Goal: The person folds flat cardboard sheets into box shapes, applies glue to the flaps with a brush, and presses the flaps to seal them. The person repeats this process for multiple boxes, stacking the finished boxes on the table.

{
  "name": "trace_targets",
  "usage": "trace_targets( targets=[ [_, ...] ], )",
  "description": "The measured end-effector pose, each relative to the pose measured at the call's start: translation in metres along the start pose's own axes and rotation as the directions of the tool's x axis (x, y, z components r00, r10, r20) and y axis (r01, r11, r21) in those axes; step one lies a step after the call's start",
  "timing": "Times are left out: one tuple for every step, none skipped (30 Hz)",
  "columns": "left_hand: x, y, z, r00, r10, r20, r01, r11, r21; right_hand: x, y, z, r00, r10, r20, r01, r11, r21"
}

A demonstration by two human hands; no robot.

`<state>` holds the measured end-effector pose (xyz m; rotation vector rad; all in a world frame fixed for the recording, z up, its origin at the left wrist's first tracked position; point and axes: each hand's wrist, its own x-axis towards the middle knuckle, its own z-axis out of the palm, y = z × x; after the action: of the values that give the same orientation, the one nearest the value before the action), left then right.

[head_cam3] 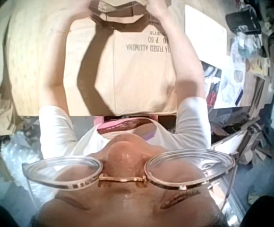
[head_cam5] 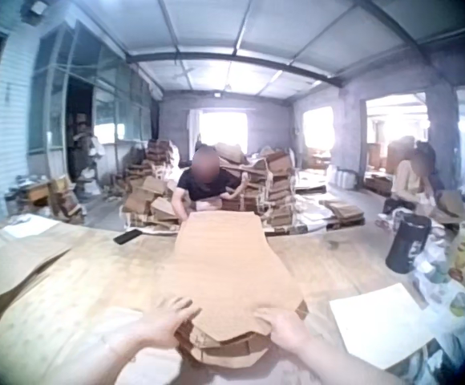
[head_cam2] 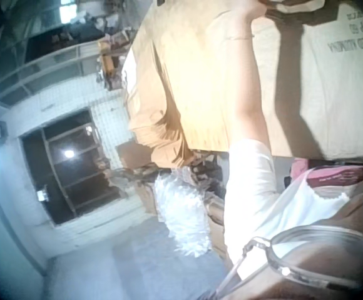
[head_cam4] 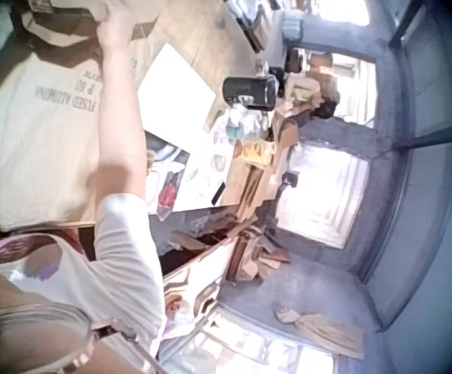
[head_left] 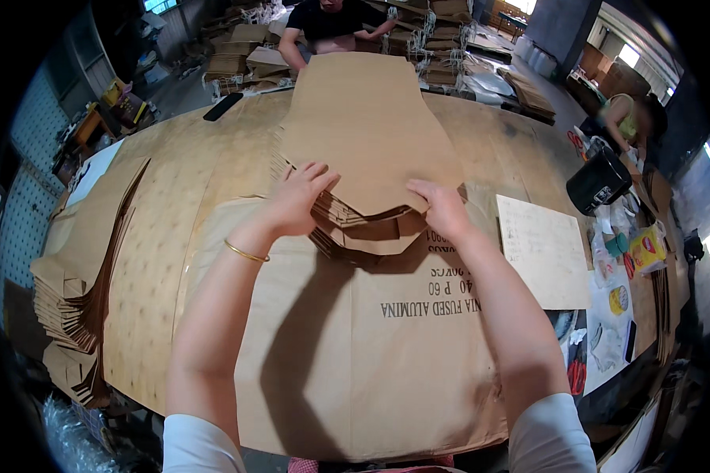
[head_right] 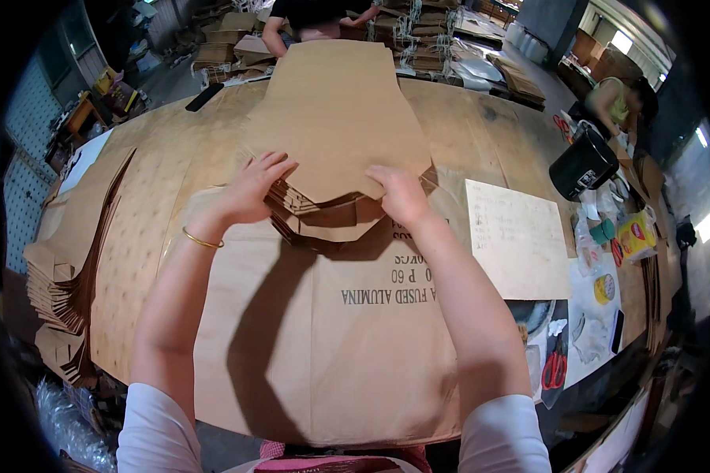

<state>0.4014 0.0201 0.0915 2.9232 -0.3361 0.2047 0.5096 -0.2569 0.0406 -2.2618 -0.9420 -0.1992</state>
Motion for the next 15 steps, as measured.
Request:
trace_targets(
  targets=[
    [0.004, -0.001, -0.006, 1.0, 0.012, 0.028, -0.011, 1.0, -0.006, 0.003, 0.0, -0.003, 0.997, 0.055, 0.052, -0.056, 0.998, 0.019],
    [0.008, 0.003, -0.009, 1.0, 0.012, -0.003, -0.012, 0.999, 0.049, 0.006, 0.008, -0.004, 0.993, 0.09, 0.08, -0.093, 0.995, 0.035],
    [0.013, 0.009, -0.012, 1.0, -0.011, 0.008, 0.011, 0.996, 0.091, 0.013, 0.012, -0.008, 0.987, 0.119, 0.109, -0.126, 0.991, 0.053],
    [0.018, 0.016, -0.013, 0.999, -0.034, 0.02, 0.031, 0.991, 0.131, 0.015, 0.015, -0.009, 0.979, 0.149, 0.139, -0.16, 0.985, 0.069],
    [0.02, 0.019, -0.012, 0.998, -0.056, 0.032, 0.05, 0.984, 0.169, 0.013, 0.018, -0.009, 0.98, 0.152, 0.131, -0.157, 0.987, 0.03],
    [0.019, 0.006, 0.005, 0.993, 0.053, -0.11, -0.03, 0.979, 0.2, 0.014, 0.005, -0.011, 0.982, 0.141, 0.127, -0.142, 0.99, 0.0],
    [0.018, -0.007, 0.021, 0.972, 0.11, -0.207, -0.058, 0.969, 0.24, 0.013, -0.003, -0.011, 0.984, 0.132, 0.119, -0.13, 0.991, -0.03],
    [0.019, -0.018, 0.037, 0.936, 0.174, -0.305, -0.086, 0.956, 0.281, 0.012, -0.005, -0.008, 0.992, 0.085, 0.094, -0.083, 0.996, -0.022],
    [0.019, -0.03, 0.05, 0.886, 0.237, -0.398, -0.107, 0.941, 0.322, 0.011, -0.005, -0.003, 0.997, 0.036, 0.071, -0.034, 0.999, -0.019],
    [0.022, -0.03, 0.056, 0.857, 0.247, -0.453, -0.135, 0.955, 0.265, 0.007, 0.0, -0.001, 0.999, -0.006, 0.045, 0.007, 1.0, -0.028],
    [0.025, -0.03, 0.062, 0.917, 0.16, -0.366, -0.079, 0.971, 0.227, 0.002, 0.012, 0.009, 0.999, -0.05, -0.003, 0.049, 0.993, -0.107],
    [0.028, -0.024, 0.058, 0.96, 0.074, -0.271, -0.019, 0.979, 0.201, 0.002, 0.01, 0.01, 0.997, -0.074, 0.0, 0.072, 0.984, -0.165],
    [0.03, -0.018, 0.051, 0.985, -0.014, -0.172, 0.046, 0.982, 0.182, 0.003, 0.009, 0.007, 0.995, -0.098, 0.002, 0.096, 0.97, -0.222],
    [0.036, -0.015, 0.039, 0.982, -0.006, -0.188, 0.044, 0.979, 0.201, 0.009, 0.008, -0.001, 0.998, -0.023, 0.057, 0.034, 0.977, -0.212],
    [0.032, -0.017, 0.024, 0.981, 0.015, -0.191, 0.025, 0.978, 0.207, 0.02, -0.004, -0.014, 0.993, 0.049, 0.112, -0.027, 0.98, -0.195]
  ],
)
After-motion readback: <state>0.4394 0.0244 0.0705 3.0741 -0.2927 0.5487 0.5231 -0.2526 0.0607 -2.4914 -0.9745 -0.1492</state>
